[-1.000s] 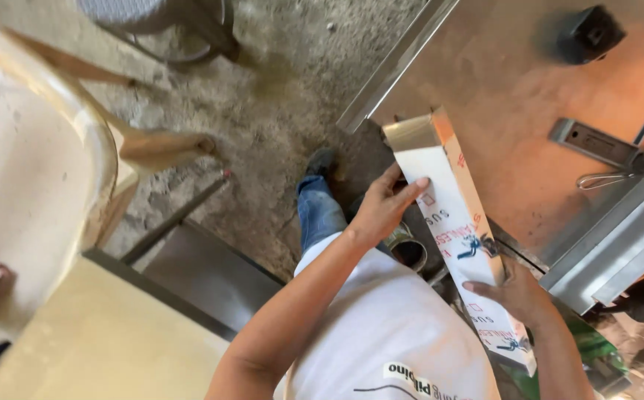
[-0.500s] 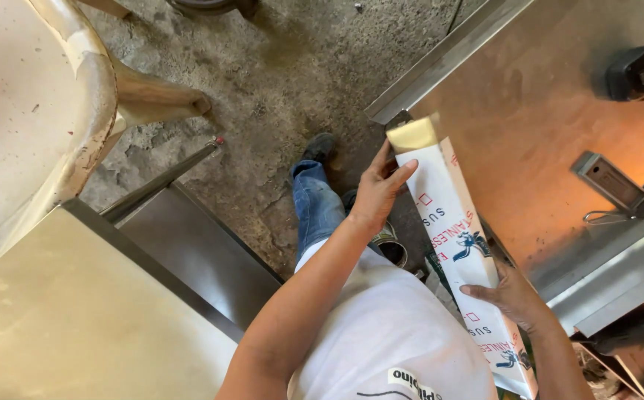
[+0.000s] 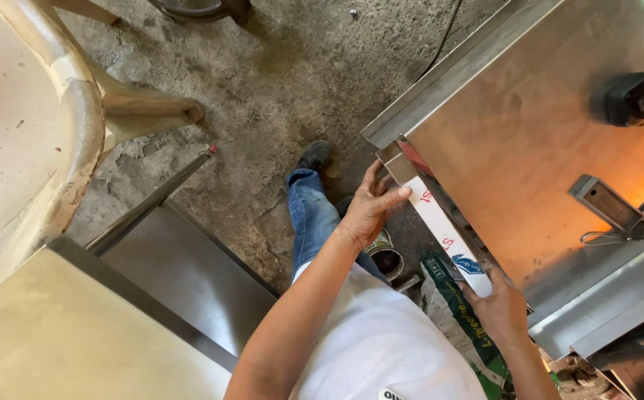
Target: The recorder measures, marks, and cuts a stainless steel profile using an angle grinder and various hand tools.
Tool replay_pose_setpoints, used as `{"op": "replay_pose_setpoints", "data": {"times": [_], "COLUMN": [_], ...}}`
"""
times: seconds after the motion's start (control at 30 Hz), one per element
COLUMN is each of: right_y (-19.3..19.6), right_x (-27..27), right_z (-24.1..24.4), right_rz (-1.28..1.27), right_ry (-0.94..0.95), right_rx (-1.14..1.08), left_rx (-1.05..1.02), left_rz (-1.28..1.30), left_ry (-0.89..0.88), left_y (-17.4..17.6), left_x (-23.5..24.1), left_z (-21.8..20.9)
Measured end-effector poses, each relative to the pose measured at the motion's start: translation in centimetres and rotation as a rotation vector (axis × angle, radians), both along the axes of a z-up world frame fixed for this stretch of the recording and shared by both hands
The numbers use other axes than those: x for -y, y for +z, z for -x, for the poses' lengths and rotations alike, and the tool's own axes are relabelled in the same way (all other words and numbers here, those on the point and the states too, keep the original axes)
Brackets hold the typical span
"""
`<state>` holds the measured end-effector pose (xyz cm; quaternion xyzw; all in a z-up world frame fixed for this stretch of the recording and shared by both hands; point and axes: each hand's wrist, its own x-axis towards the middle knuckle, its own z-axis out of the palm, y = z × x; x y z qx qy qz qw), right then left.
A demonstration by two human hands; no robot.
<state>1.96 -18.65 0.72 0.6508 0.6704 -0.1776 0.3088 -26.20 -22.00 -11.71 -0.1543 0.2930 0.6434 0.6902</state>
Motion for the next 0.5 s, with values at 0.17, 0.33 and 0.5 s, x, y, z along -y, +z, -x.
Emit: {"op": "replay_pose_setpoints", "data": {"times": [0.17, 0.33, 0.5], "right_y": [-1.1, -0.8, -1.6], "right_x": [0.5, -1.2, -2.3], "right_z": [-2.3, -0.3, -1.2], "right_rz": [-0.098, -0.025, 0.049], "right_ry": [-0.014, -0.149, -0.225], "right_rx": [-0.072, -0.072, -0.190], "left_rx": [0.017, -0.034, -0.059], "left_rz": [-0.073, -0.002, 0.046], "left_ry": [0.035, 0.015, 0.018], "left_y": [0.0, 1.6, 1.9], "left_x": [-0.9, -2.1, -2.6], "left_z": [-0.2, 1.0, 1.2]}}
